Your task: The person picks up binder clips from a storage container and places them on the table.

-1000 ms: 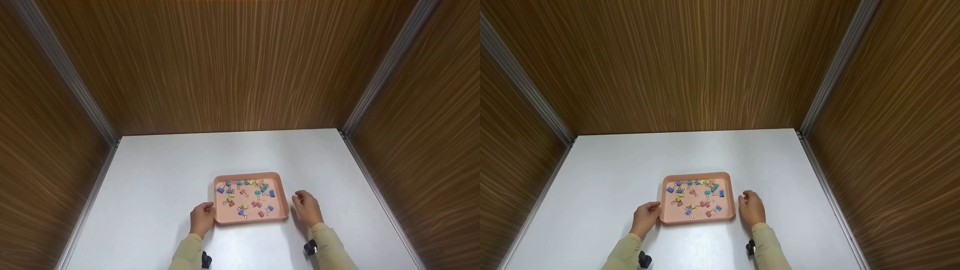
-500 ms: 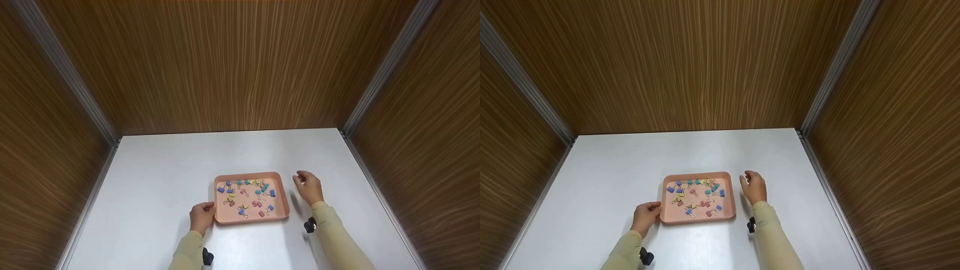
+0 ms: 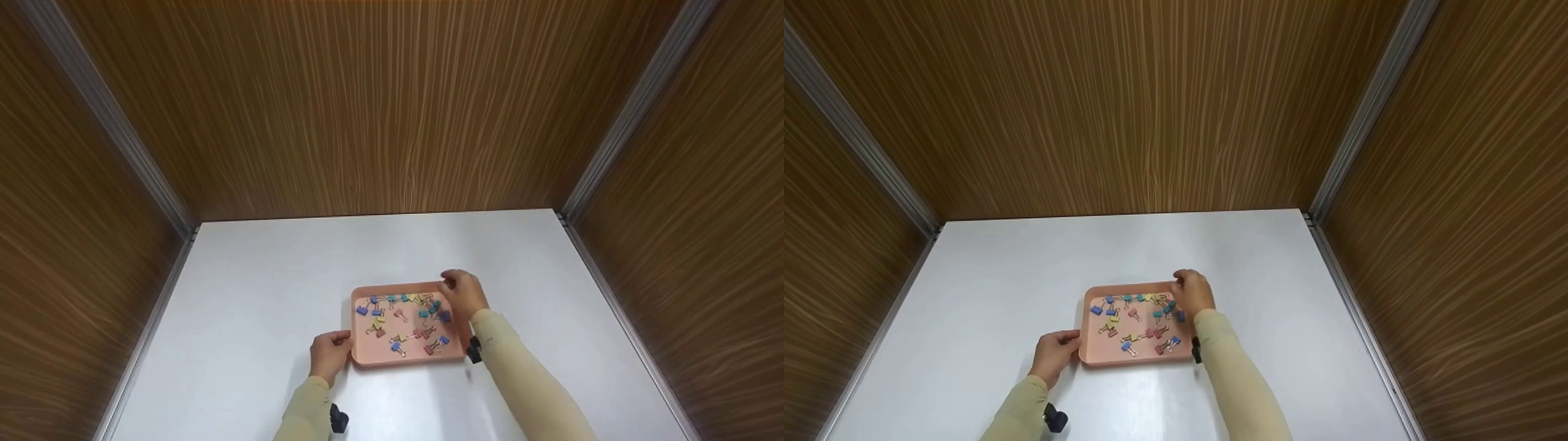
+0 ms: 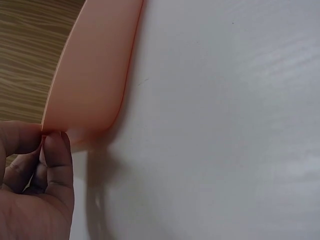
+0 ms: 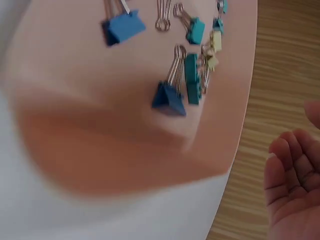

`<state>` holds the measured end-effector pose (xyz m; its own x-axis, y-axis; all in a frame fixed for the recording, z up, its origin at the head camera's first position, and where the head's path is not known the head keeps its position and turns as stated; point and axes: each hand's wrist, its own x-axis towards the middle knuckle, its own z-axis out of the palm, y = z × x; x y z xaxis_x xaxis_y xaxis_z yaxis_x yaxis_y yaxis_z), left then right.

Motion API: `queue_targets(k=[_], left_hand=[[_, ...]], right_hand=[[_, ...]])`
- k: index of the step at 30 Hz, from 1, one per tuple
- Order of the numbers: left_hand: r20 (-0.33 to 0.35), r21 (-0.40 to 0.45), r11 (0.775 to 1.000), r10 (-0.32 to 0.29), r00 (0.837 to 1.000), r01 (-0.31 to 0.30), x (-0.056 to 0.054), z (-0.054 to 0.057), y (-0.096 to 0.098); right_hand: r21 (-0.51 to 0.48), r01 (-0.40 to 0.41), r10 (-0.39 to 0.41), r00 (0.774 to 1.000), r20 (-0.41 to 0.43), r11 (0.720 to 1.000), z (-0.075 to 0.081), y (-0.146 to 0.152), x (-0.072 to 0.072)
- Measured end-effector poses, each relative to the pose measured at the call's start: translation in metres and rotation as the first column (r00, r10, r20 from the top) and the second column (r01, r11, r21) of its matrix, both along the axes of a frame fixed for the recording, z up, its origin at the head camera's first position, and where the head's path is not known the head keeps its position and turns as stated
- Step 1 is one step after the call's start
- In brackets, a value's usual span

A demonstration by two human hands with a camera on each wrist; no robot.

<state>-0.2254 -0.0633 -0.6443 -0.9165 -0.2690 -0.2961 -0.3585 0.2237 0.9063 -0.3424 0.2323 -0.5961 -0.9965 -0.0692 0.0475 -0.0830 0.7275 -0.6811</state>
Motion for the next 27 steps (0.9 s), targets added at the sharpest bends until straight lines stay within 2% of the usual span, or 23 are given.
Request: queue_targets(k=[5, 7, 9, 12, 14, 16, 20, 23, 27], left_hand=[[0.011, 0.005, 1.0, 0.004, 1.0, -0.004, 0.002, -0.001, -0.002], [0.015, 0.006, 1.0, 0.005, 1.0, -0.005, 0.003, -0.001, -0.003], [0.017, 0.014, 1.0, 0.009, 1.0, -0.009, 0.004, -0.001, -0.004], [0.004, 0.004, 1.0, 0.008, 1.0, -0.008, 0.004, -0.001, -0.004], [0.002, 0.0, 1.0, 0.011, 1.0, -0.011, 0.005, 0.0, -0.004], [-0.001, -0.011, 1.0, 0.012, 1.0, -0.012, 0.005, 0.0, -0.004], [0.003, -0.022, 1.0, 0.014, 1.0, -0.013, 0.007, 0.001, -0.002], [0.001, -0.036, 0.999, 0.009, 1.0, -0.009, 0.009, 0.001, -0.002], [-0.014, -0.059, 0.998, 0.005, 1.0, -0.006, 0.009, 0.002, -0.003]], right_hand=[[0.077, -0.118, 0.118, 0.993, 0.008, 0.99, -0.006, -0.025, 0.002], [0.151, -0.164, 0.167, 0.986, -0.007, 0.975, -0.009, -0.035, 0.005], [0.251, -0.197, 0.208, 0.978, -0.018, 0.948, -0.011, -0.044, 0.008], [0.284, -0.266, 0.265, 0.963, 0.042, 0.921, -0.014, -0.055, 0.01], [0.252, -0.311, 0.292, 0.95, 0.108, 0.916, -0.018, -0.062, 0.012], [0.201, -0.334, 0.3, 0.936, 0.183, 0.921, -0.022, -0.067, 0.013], [0.236, -0.323, 0.262, 0.93, 0.257, 0.916, -0.034, -0.075, 0.016], [0.257, -0.317, 0.246, 0.93, 0.273, 0.913, -0.04, -0.079, 0.019], [0.263, -0.33, 0.267, 0.931, 0.249, 0.906, -0.04, -0.086, 0.021]])
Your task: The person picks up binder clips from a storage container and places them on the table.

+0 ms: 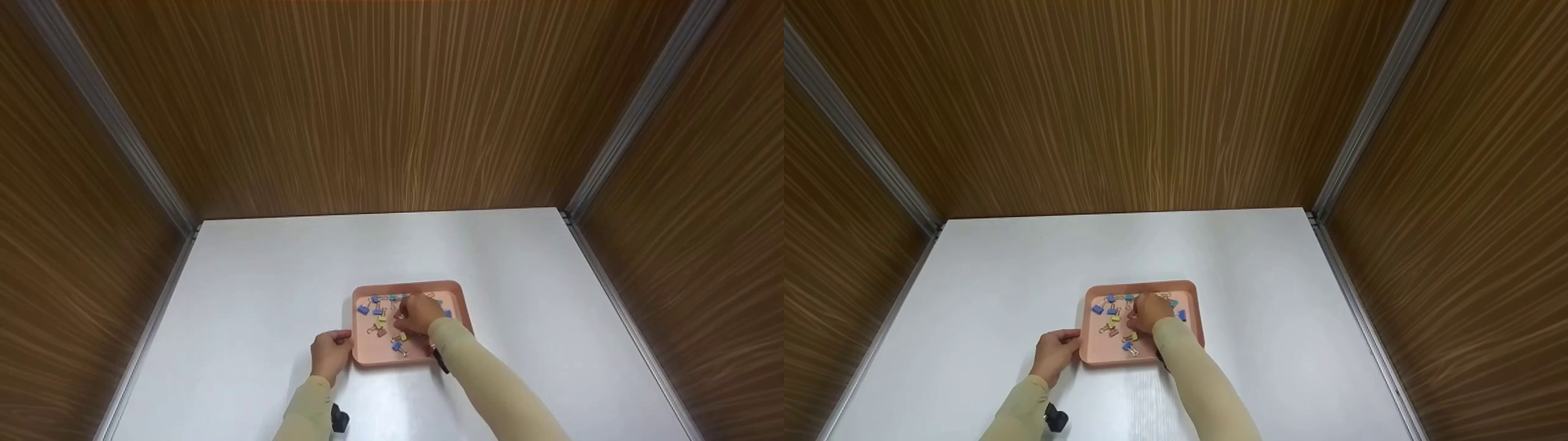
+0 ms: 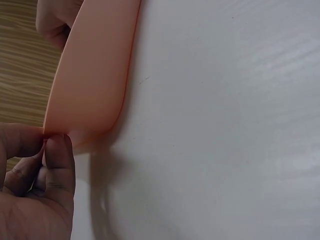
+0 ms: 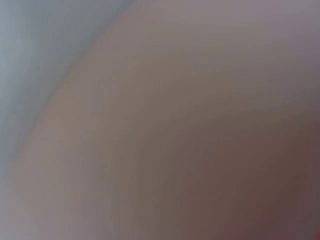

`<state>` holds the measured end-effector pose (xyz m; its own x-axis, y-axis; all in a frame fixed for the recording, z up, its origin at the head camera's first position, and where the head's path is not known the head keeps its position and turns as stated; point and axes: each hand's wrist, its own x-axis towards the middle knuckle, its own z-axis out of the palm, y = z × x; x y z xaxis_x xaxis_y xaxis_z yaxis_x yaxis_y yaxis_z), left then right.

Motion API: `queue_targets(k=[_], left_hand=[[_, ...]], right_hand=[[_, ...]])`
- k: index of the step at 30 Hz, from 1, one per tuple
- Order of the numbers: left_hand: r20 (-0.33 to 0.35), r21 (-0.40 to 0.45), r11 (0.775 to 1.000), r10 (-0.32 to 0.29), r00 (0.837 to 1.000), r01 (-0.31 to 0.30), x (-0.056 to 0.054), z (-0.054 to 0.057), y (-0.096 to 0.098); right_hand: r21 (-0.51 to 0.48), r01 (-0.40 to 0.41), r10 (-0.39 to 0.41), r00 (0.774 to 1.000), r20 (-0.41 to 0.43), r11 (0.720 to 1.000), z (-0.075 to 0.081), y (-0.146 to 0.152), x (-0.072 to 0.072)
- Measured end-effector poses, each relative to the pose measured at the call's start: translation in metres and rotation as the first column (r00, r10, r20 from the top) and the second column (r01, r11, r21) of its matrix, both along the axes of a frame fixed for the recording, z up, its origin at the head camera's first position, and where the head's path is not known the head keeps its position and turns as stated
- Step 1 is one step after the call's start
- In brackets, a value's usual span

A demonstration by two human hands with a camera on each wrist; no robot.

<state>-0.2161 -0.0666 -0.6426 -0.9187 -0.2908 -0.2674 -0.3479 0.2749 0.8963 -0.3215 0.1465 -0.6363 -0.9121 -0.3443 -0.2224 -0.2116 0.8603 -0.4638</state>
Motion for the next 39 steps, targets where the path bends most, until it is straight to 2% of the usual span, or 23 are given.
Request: queue_targets(k=[5, 10, 18, 24, 27, 30, 35, 39], left_hand=[[-0.007, -0.015, 1.0, 0.001, 1.0, -0.001, -0.002, 0.001, -0.001], [-0.001, -0.015, 1.0, 0.003, 1.0, -0.003, -0.002, 0.001, -0.001], [-0.027, -0.016, 1.0, 0.003, 1.0, -0.004, 0.0, 0.001, -0.001], [-0.015, -0.021, 1.0, 0.0, 1.0, -0.001, -0.002, 0.002, -0.002], [-0.008, -0.021, 1.0, 0.003, 1.0, -0.003, -0.003, 0.002, -0.002], [-0.004, -0.024, 1.0, 0.005, 1.0, -0.005, -0.003, 0.001, -0.001], [0.017, -0.013, 1.0, 0.007, 1.0, -0.006, -0.002, -0.001, 0.0], [0.027, -0.002, 1.0, 0.004, 1.0, -0.004, -0.001, -0.002, 0.001]], right_hand=[[0.007, -0.035, 0.035, 0.999, -0.03, 0.999, 0.002, -0.005, 0.001], [-0.001, -0.03, 0.03, 1.0, 0.003, 1.0, 0.002, -0.007, 0.002], [-0.036, -0.09, 0.087, 0.993, -0.083, 0.995, 0.006, 0.0, -0.001], [-0.05, -0.032, 0.027, 0.995, -0.094, 0.998, 0.02, 0.013, -0.008], [0.01, 0.0, 0.002, 0.989, -0.151, 1.0, 0.029, 0.023, -0.012], [0.008, 0.036, -0.034, 0.979, -0.202, 0.999, 0.035, 0.036, -0.017], [-0.103, 0.108, -0.131, 0.96, -0.248, 0.989, 0.04, 0.065, -0.028], [-0.162, 0.168, -0.209, 0.937, -0.279, 0.972, 0.041, 0.095, -0.03]])
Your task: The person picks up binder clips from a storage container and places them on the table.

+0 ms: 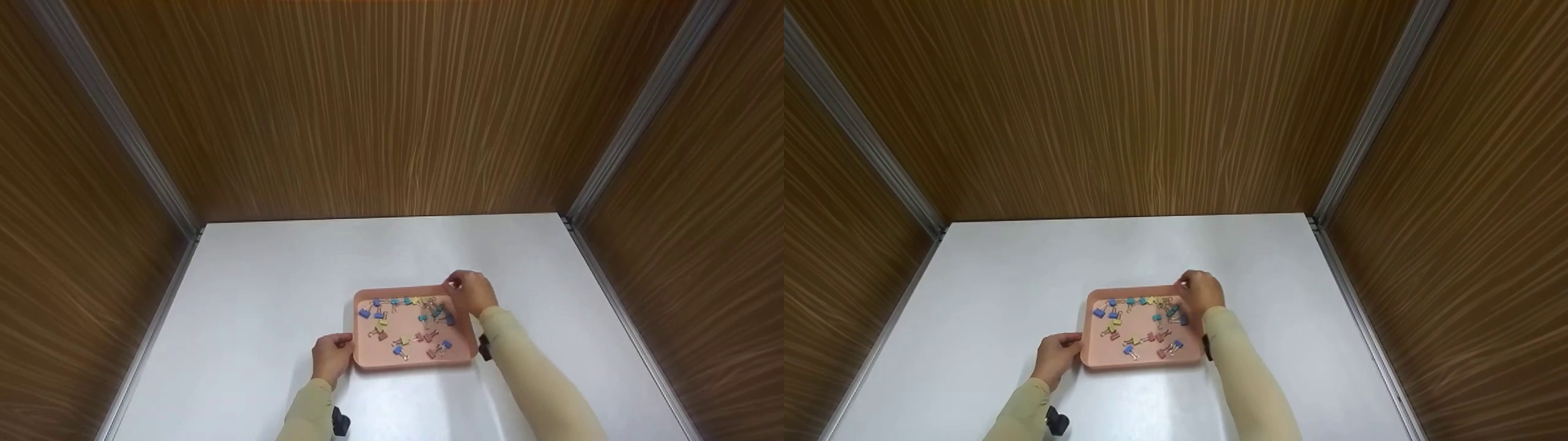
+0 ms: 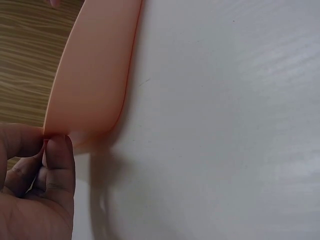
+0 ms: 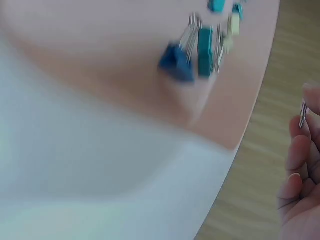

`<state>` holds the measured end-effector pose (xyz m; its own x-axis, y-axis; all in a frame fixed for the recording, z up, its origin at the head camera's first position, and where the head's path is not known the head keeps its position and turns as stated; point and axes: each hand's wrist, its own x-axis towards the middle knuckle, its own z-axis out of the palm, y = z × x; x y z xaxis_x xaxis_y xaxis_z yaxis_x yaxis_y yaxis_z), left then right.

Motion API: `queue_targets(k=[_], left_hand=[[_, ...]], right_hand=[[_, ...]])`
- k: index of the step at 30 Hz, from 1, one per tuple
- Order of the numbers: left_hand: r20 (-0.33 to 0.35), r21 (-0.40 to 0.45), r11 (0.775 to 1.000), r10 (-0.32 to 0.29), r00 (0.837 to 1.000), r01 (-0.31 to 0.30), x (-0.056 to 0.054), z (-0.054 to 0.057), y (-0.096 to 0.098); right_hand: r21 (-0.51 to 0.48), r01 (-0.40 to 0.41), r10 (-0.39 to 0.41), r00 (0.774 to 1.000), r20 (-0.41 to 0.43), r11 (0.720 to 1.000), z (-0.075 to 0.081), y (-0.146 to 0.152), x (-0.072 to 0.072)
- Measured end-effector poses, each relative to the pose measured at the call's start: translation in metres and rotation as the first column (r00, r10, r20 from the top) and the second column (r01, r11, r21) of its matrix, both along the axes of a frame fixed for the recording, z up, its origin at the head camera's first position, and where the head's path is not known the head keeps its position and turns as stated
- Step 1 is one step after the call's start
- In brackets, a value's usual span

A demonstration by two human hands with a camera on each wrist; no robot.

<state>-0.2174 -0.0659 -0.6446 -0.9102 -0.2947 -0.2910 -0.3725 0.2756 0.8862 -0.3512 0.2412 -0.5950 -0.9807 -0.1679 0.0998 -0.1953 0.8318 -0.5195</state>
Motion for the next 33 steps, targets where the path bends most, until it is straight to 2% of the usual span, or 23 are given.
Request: queue_targets(k=[7, 14, 19, 27, 31, 33], left_hand=[[-0.04, 0.003, 1.0, -0.007, 0.999, 0.007, 0.001, 0.001, -0.001], [-0.022, 0.001, 1.0, 0.0, 1.0, 0.0, 0.0, 0.002, 0.0], [-0.018, -0.003, 1.0, -0.002, 1.0, 0.002, 0.0, 0.002, 0.001], [-0.025, 0.016, 1.0, 0.0, 1.0, 0.001, 0.002, 0.003, 0.002], [-0.028, 0.016, 1.0, 0.001, 1.0, -0.001, 0.001, 0.001, 0.001], [-0.035, 0.015, 1.0, -0.003, 0.999, 0.004, 0.001, 0.001, 0.001]], right_hand=[[-0.081, 0.121, -0.121, 0.993, 0.001, 0.989, -0.008, 0.06, 0.004], [-0.099, 0.227, -0.225, 0.974, 0.032, 0.969, -0.021, 0.118, 0.016], [-0.101, 0.331, -0.321, 0.941, 0.105, 0.938, -0.031, 0.157, 0.032], [-0.112, 0.468, -0.439, 0.872, 0.215, 0.876, -0.042, 0.2, 0.058], [-0.125, 0.509, -0.47, 0.847, 0.25, 0.851, -0.044, 0.213, 0.068], [-0.124, 0.523, -0.487, 0.841, 0.236, 0.843, -0.046, 0.22, 0.072]])
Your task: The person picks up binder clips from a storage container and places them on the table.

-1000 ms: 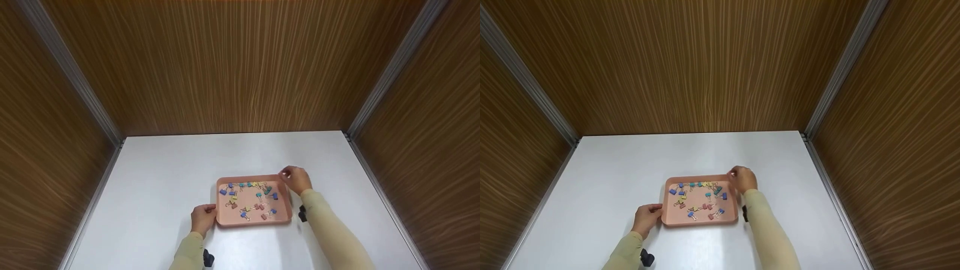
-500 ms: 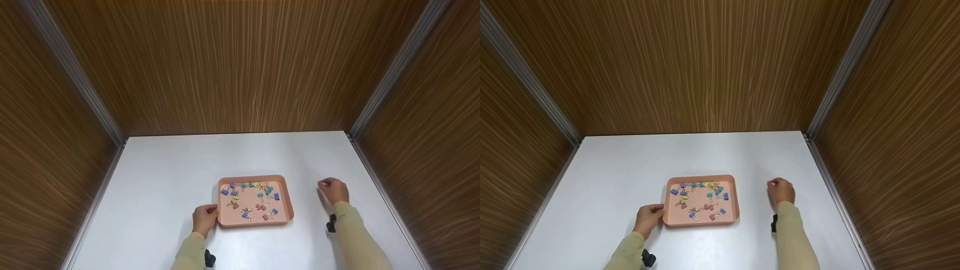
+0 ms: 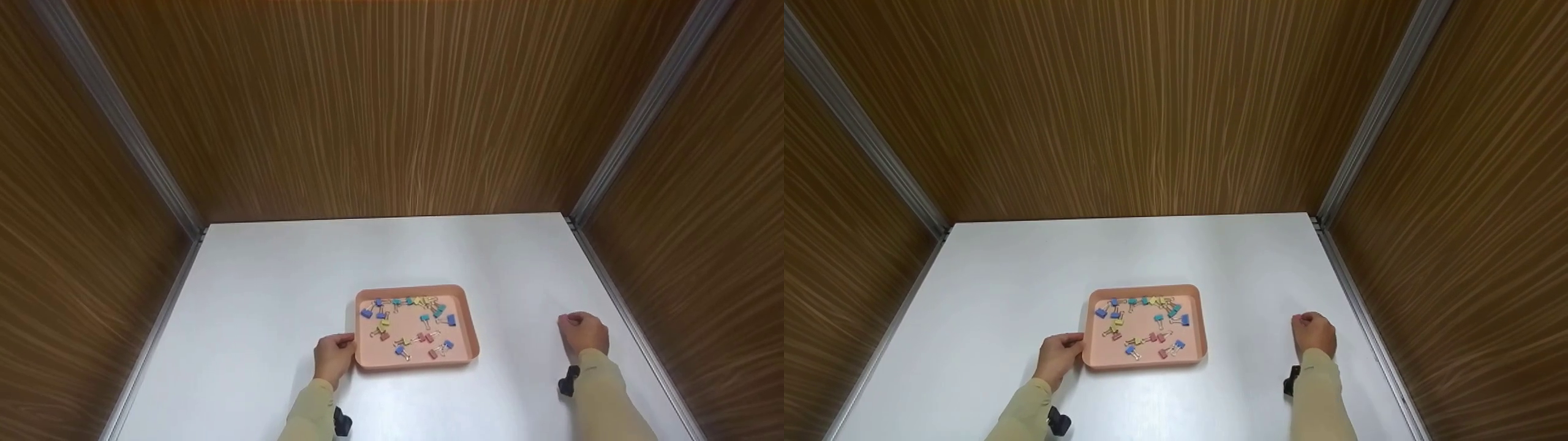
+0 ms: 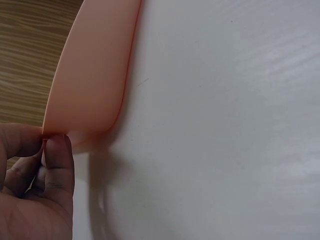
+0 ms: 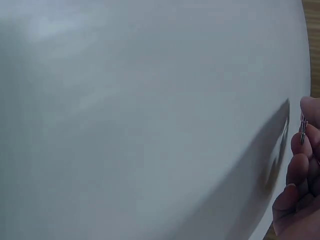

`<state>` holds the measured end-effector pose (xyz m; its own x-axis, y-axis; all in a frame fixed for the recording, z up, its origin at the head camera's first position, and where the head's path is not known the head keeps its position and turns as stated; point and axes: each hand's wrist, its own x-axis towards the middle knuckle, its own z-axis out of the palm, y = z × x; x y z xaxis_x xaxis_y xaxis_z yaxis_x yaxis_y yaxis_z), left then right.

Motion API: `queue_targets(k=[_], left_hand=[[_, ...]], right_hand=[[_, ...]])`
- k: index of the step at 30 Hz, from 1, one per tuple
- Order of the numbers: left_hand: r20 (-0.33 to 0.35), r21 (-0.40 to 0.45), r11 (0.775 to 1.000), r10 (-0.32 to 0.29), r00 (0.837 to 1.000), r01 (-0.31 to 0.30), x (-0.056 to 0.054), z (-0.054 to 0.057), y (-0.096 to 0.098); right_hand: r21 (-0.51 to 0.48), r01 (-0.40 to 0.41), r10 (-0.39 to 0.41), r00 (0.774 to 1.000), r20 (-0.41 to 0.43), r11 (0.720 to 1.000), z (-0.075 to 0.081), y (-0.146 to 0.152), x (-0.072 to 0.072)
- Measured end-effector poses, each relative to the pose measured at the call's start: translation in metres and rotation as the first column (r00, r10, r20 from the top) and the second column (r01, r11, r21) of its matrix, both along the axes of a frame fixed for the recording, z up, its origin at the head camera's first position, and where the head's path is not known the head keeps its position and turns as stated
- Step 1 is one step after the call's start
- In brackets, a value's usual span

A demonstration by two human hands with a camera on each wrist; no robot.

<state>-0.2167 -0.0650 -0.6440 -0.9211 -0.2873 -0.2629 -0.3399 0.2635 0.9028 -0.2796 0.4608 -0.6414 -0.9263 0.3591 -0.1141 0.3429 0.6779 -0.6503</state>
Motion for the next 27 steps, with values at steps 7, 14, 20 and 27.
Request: queue_targets(k=[7, 14, 20, 27], left_hand=[[0.006, 0.001, 1.0, -0.003, 1.0, 0.003, -0.001, -0.001, -0.001], [0.026, 0.008, 1.0, -0.001, 1.0, 0.001, -0.001, -0.001, 0.0], [0.029, 0.011, 1.0, -0.002, 1.0, 0.002, -0.001, 0.0, 0.0], [0.029, 0.012, 1.0, 0.003, 1.0, -0.003, -0.003, -0.001, -0.001]], right_hand=[[0.027, 0.029, -0.028, 0.999, -0.032, 0.999, -0.007, 0.005, 0.007], [0.036, 0.05, -0.048, 0.998, -0.034, 0.998, -0.01, 0.005, 0.008], [-0.01, 0.057, -0.057, 0.998, -0.007, 0.998, -0.01, 0.006, 0.008], [-0.103, 0.061, -0.061, 0.998, 0.003, 0.993, 0.007, -0.008, -0.005]])
